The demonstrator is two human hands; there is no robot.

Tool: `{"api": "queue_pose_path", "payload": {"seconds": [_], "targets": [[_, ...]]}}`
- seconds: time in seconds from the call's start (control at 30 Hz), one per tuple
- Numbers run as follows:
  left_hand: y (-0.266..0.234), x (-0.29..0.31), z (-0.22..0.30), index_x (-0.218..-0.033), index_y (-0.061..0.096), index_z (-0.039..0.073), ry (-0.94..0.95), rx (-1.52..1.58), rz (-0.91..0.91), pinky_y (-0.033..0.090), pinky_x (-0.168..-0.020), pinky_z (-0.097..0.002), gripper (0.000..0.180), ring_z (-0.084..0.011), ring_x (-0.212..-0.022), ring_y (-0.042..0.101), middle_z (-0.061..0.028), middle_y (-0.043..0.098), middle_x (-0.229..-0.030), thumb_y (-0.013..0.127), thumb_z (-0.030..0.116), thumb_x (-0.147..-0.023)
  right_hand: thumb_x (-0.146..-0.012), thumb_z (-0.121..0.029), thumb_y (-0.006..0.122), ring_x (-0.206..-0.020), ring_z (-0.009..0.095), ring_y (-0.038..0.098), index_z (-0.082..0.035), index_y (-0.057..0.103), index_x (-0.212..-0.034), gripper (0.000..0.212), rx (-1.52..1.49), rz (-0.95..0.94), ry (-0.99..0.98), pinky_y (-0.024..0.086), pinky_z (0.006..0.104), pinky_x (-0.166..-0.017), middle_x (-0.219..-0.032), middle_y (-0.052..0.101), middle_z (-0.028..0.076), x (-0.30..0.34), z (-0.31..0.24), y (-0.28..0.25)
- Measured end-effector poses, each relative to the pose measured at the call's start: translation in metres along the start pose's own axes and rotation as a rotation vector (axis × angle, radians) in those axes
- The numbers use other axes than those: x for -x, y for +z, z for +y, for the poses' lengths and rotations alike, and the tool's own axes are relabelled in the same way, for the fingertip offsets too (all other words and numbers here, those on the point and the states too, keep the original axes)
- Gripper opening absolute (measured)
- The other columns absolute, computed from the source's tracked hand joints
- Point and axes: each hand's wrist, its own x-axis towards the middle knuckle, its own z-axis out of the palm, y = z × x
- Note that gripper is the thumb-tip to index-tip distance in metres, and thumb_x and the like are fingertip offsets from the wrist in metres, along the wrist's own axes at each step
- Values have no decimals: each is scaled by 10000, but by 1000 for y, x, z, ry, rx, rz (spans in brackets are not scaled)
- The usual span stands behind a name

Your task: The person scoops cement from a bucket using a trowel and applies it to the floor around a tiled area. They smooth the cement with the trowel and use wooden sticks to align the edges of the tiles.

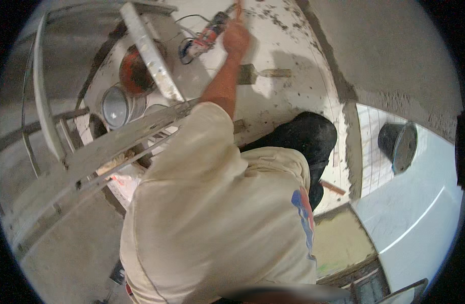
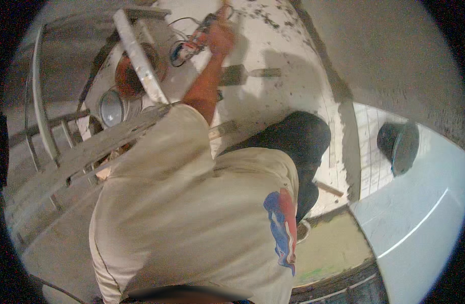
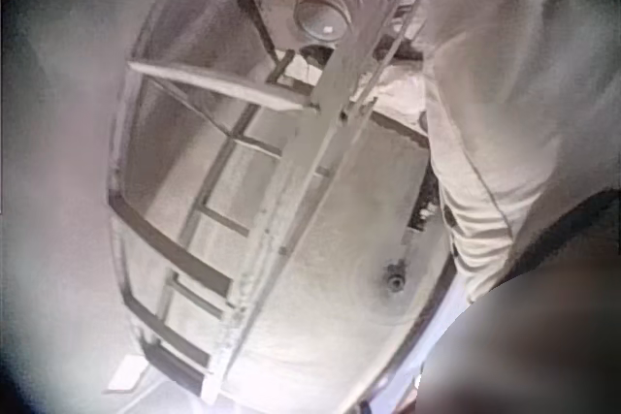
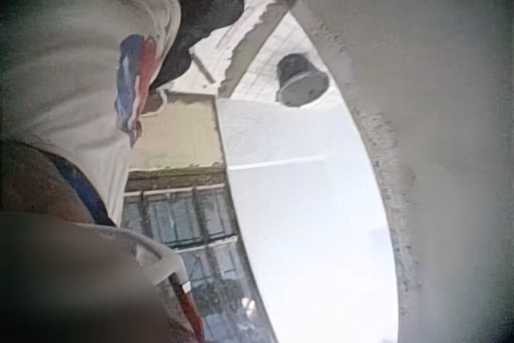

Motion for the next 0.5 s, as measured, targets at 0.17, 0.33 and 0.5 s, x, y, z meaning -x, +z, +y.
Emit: {"api": "queue_pose_path", "payload": {"seconds": [0.17,0.33,0.5], "targets": [[-47,171,64,-1061,655,-19,241,335,-693,541,-830,-547,351,-440,-882,695,-298,691,-915,563,294,-933,-983,-349,632,-584,221,664,30,687,-1037,388,-6,16,-110,519,348,-492,-756,691,128,-12,-25,8],[-99,261,-14,-1136,637,28,587,-69,-1202,554,-853,-512,346,-416,-920,689,-224,667,-1001,659,218,-847,-981,-347,633,-580,221,663,32,690,-1028,387,-20,16,-220,519,348,-493,-746,690,125,-29,-45,6],[-175,269,-74,-1359,514,138,536,-30,-1023,560,-839,-521,452,-409,-983,671,-234,553,-1187,613,192,-921,-979,-345,635,-577,221,663,34,692,-1019,386,-7,13,-312,519,349,-494,-736,688,122,-37,-49,9]]}}
